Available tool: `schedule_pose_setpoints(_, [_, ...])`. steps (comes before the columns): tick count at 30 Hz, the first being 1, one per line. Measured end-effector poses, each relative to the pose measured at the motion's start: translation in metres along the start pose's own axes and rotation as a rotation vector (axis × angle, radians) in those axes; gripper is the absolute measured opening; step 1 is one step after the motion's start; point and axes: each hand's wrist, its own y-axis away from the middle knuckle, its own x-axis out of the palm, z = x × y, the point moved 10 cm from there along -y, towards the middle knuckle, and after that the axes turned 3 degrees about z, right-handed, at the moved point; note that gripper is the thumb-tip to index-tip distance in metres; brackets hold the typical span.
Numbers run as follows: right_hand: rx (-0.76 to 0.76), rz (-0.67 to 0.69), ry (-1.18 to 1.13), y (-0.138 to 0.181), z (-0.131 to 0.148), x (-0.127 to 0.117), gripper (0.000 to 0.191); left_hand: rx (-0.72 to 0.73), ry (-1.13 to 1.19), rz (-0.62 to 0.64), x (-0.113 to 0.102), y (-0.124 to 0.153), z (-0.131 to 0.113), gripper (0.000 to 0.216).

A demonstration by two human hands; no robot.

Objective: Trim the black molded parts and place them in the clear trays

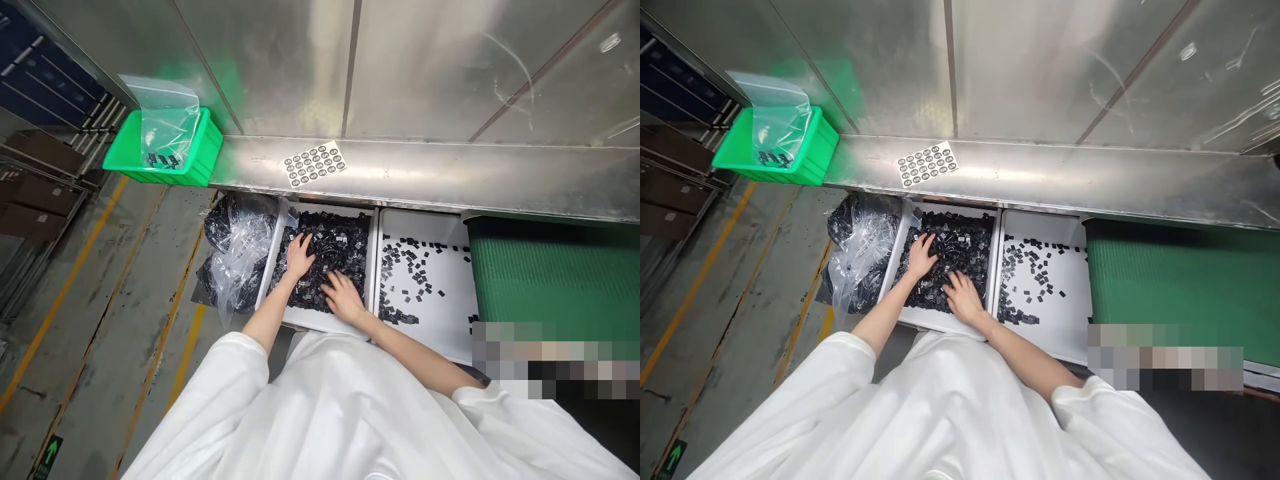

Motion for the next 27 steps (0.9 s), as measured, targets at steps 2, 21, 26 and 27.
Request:
schedule_pose_setpoints(2, [-0.151,0.057,0.019,-0.011,0.024,0.007,0.033,-0.038,0.040,0.019,-0.001,-0.009,0.007,0.063])
schedule_pose_setpoints(21, [0.253,-0.025,-0.047,-0.019,-0.052,-0.020,0.049,-0.098,0.113,-0.207,0.002,0.017,0.008,0.064])
schedule_pose_setpoints(26, [-0.018,0.046,-0.128,-0.015,0.005,-0.013,0.037,-0.064,0.161,0.027,0.023,-0.037,-0.022,0.055])
schedule_pose_setpoints(27, [-0.029,0.037,-0.131,-0.022,0.001,-0.021,0.033,-0.018,0.162,0.067,0.026,-0.036,-0.030,0.050])
